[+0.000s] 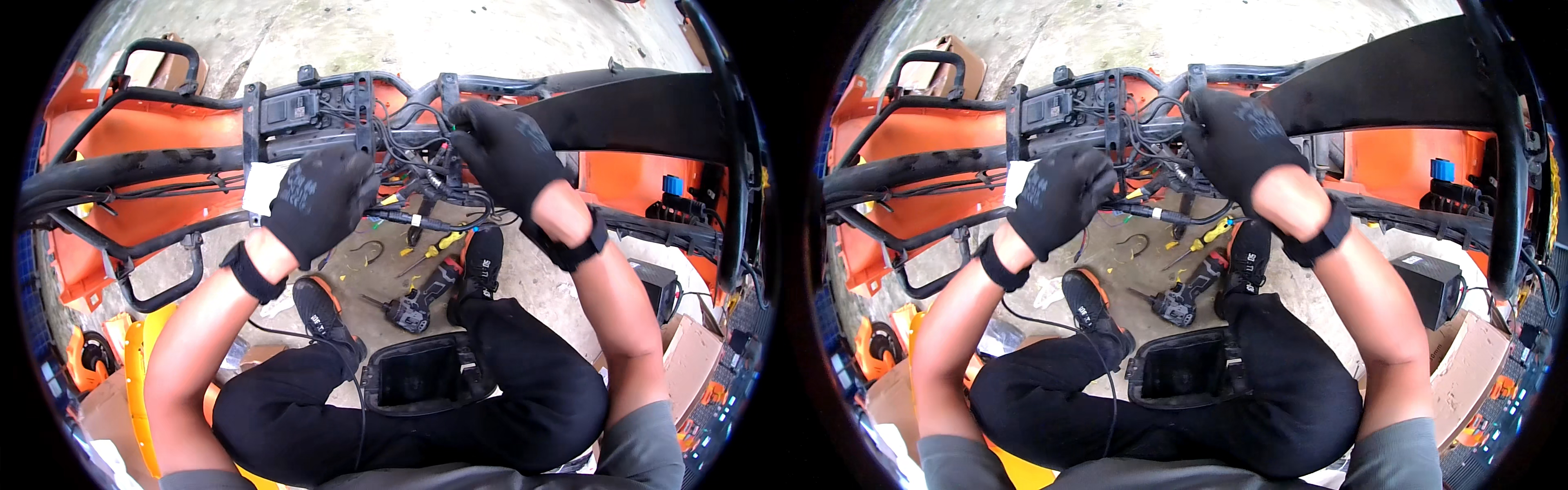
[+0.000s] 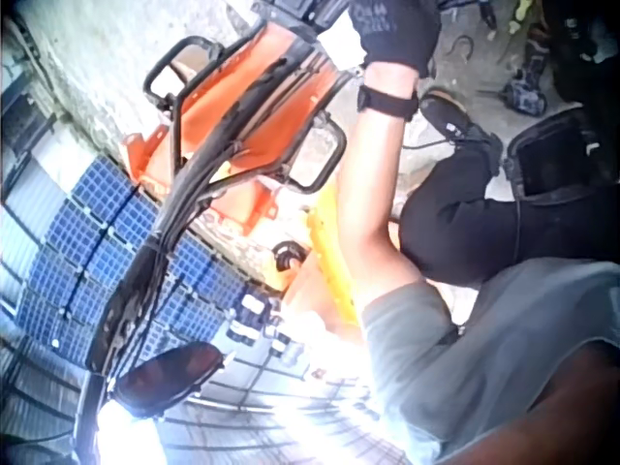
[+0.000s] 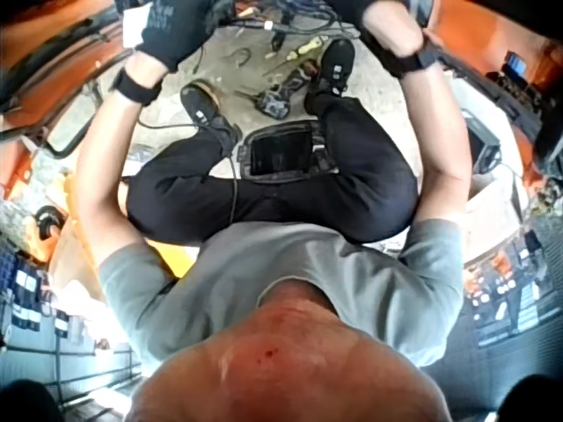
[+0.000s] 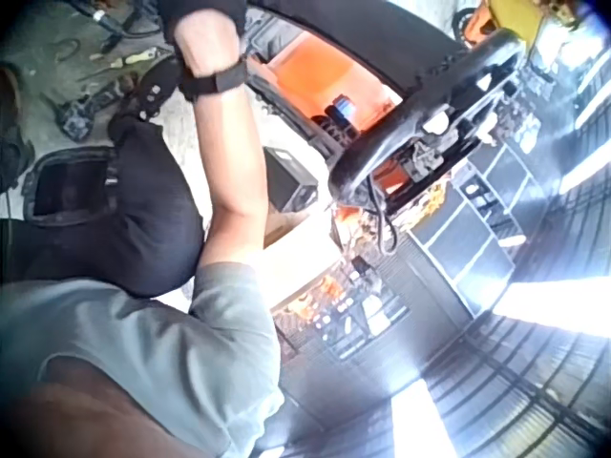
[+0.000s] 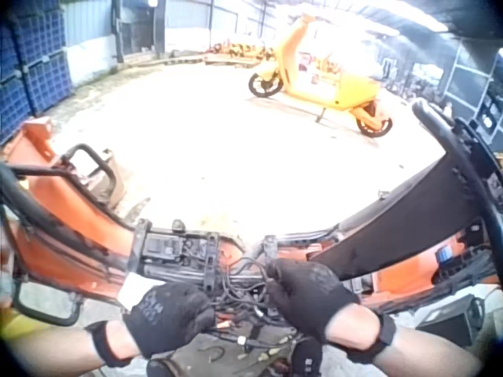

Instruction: The person connects electrical wires and plugs together wiring harness components on a vehicle frame by hand. They organize the cables and press plastic connectors together.

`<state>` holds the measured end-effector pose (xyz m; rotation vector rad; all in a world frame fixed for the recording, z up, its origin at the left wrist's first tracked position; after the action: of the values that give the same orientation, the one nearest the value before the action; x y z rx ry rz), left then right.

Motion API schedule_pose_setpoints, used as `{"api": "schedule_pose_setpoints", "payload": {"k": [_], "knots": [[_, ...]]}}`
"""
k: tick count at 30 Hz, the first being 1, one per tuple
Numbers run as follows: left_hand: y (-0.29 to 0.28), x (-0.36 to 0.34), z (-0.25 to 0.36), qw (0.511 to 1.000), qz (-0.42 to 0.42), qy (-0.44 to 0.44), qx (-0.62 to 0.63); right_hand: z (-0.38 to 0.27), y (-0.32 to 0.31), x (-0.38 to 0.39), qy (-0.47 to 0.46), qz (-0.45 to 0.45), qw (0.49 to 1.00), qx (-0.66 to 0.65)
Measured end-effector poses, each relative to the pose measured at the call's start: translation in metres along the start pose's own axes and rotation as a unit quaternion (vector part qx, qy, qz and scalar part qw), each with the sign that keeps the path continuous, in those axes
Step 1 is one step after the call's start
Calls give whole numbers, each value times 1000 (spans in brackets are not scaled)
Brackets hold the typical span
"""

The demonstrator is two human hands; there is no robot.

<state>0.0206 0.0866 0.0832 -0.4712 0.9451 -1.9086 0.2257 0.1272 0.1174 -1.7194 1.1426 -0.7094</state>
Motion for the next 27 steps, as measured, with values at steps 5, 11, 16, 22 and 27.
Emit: {"api": "schedule_pose_setpoints", "payload": {"k": [5,11,16,22,27], "knots": [[3,31,-7,996,72,36,-31,-5,35,-39,60,-64,983,161],[14,25,-3,991,100,41,-80,5,56,-51,40,-42,972,228],[17,24,-9,994,92,48,-32,7,50,-51,65,-8,975,211],[22,22,-21,995,95,15,1,-10,42,-45,-26,59,962,266],[19,21,-22,994,104,11,-10,-4,35,-43,4,58,992,114]]}}
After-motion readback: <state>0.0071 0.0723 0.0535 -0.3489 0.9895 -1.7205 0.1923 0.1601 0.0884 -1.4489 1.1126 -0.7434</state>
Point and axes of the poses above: each hand's wrist, its own x-axis away from the middle knuckle, its own y-axis out of the palm, z = x × y, the point moved 6 cm from there along -x, towards the middle knuckle, and after that the axes turned 6 degrees about x, right-handed, at the moved point
